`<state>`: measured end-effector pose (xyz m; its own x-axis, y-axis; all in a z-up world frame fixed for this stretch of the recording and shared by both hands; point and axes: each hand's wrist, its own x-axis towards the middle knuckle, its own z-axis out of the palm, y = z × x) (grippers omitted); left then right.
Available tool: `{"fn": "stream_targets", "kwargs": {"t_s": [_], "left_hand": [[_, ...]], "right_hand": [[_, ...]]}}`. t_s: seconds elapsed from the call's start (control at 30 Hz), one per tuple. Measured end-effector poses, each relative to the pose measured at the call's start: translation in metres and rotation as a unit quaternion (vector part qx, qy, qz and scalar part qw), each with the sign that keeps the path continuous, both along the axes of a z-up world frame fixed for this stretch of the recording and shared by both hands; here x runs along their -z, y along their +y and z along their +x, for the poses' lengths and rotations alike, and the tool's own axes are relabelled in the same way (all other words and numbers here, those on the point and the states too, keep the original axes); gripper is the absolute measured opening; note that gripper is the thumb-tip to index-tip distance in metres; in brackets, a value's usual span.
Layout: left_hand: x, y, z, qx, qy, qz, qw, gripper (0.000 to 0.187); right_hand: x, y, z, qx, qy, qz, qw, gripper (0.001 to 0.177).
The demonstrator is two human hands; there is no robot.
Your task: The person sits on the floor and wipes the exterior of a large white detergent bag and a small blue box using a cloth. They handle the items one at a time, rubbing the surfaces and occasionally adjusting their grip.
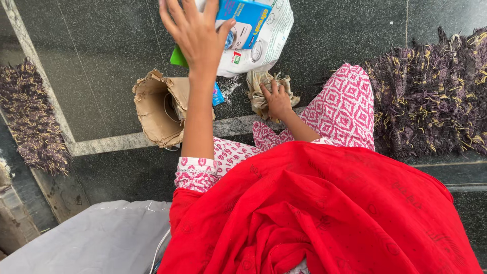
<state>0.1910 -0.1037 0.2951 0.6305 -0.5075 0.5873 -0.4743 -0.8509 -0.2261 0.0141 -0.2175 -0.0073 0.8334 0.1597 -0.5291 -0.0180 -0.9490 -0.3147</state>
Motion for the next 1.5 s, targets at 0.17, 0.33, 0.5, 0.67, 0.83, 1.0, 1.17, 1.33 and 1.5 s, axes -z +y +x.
{"fn": "stream_targets", "kwargs": {"t_s": [0.17,0.33,0.5,0.67,0.83,1.0,1.17,1.33,1.5], "left_hand": [[0.081,-0.045,-0.06,0.117,0.068,0.004,0.991,0.03],[0.17,-0.084,-0.079,0.051,0.395,-0.113,0.91,0.045],[0.18,-0.103,-0.066,0.12,0.232,-0.134,0.956,0.052],[0.183,-0.046,-0.1,0.176,0.264,-0.189,0.929,0.027],[0.282,0.077,-0.142,-0.162,0.32,-0.338,0.87,0.017],[0.351,0.141,-0.122,-0.362,0.323,-0.266,0.833,0.076],[0.342,0.128,-0.094,-0.458,0.421,-0.181,0.761,0.088],[0.323,0.133,-0.067,-0.391,0.438,-0.211,0.782,0.067],[0.362,0.137,-0.055,-0.287,0.366,-0.377,0.801,0.044]], "right_hand": [[0.018,0.012,-0.026,0.024,-0.048,0.032,0.998,0.127],[0.066,0.015,-0.033,0.018,-0.054,0.023,0.998,0.1],[0.08,0.017,-0.03,0.025,-0.076,0.023,0.997,0.103],[0.085,0.016,-0.031,0.011,-0.087,0.002,0.996,0.085],[0.034,0.016,-0.026,0.041,-0.045,0.045,0.997,0.118],[0.019,0.01,-0.02,0.057,-0.062,0.086,0.993,0.116],[0.035,0.016,-0.022,0.043,-0.07,0.029,0.996,0.119],[0.027,0.018,-0.015,0.047,-0.049,0.019,0.998,0.119],[0.02,0.019,-0.014,0.048,-0.048,0.014,0.998,0.118]]}}
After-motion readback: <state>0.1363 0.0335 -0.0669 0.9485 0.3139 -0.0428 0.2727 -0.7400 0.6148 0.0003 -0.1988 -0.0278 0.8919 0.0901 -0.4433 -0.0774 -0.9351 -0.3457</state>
